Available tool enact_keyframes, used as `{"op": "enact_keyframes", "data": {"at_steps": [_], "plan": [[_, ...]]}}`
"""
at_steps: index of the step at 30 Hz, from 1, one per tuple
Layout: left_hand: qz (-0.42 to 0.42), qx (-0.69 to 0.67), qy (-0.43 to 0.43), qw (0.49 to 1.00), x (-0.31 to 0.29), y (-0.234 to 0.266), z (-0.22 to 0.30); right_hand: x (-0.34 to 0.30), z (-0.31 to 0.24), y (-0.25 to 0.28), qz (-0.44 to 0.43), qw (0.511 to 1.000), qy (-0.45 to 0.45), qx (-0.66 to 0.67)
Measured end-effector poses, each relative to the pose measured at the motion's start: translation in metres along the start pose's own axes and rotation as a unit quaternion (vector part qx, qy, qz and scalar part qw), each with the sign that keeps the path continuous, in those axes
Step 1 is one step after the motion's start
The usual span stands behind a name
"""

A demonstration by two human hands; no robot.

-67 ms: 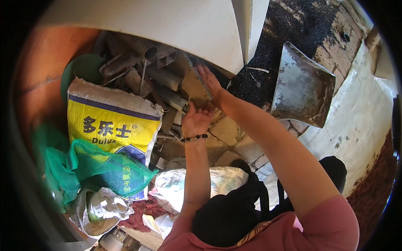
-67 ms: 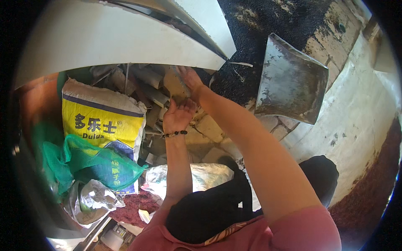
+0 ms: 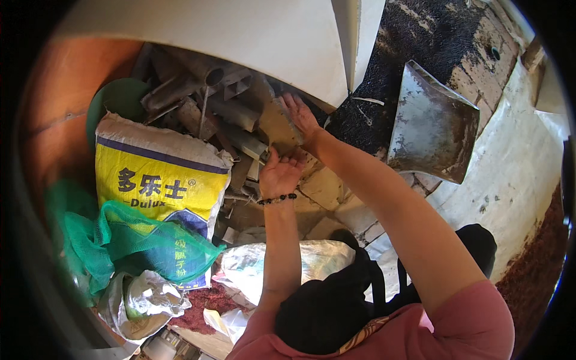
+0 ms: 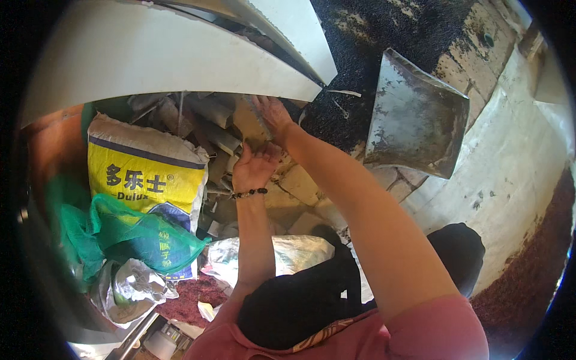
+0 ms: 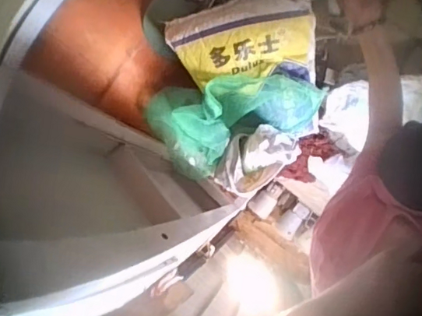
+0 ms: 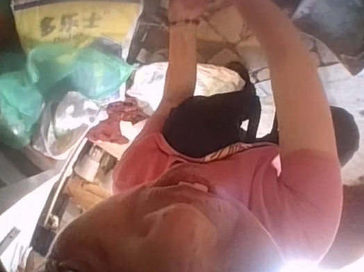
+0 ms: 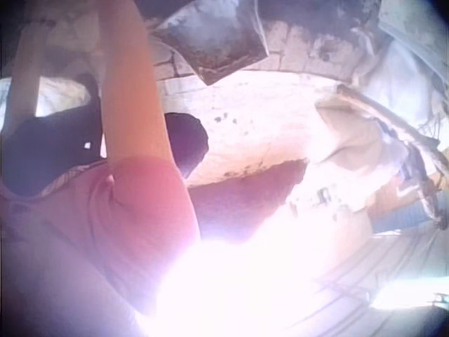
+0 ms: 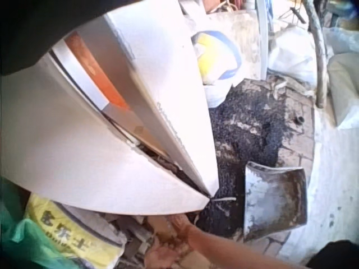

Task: The person uses a small metal tray and a flat scraper to gather black seeds from a tiled floor and transfers them into a large blue bag.

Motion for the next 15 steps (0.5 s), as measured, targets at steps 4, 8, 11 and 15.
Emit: {"op": "enact_keyframes", "data": {"at_steps": [4,8,11,15], "plan": [[-0.067,0.03,0.017,0.997,-0.001,0.004,0.004,0.003,-0.002,-0.014,-0.01,0.997,0.053,-0.053],[-0.004,0.022,0.004,1.0,-0.001,-0.003,-0.002,0.002,0.003,-0.02,-0.055,0.998,0.022,0.028],[0.001,0.024,0.019,1.0,-0.002,0.006,0.008,-0.008,0.008,0.002,-0.056,0.981,-0.015,0.187],[0.018,0.018,-0.016,1.0,-0.002,-0.001,0.001,-0.034,0.018,0.019,0.052,0.957,-0.034,0.284]]}}
Point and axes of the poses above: each hand's wrist, its own x-axis towards the middle knuckle, its own y-axis out of the back of the hand, z = x × y, the point moved 2 cm from there along x, towards the middle knuckle, and after that the axes turned 4 degrees about y, right-handed, at the moved point
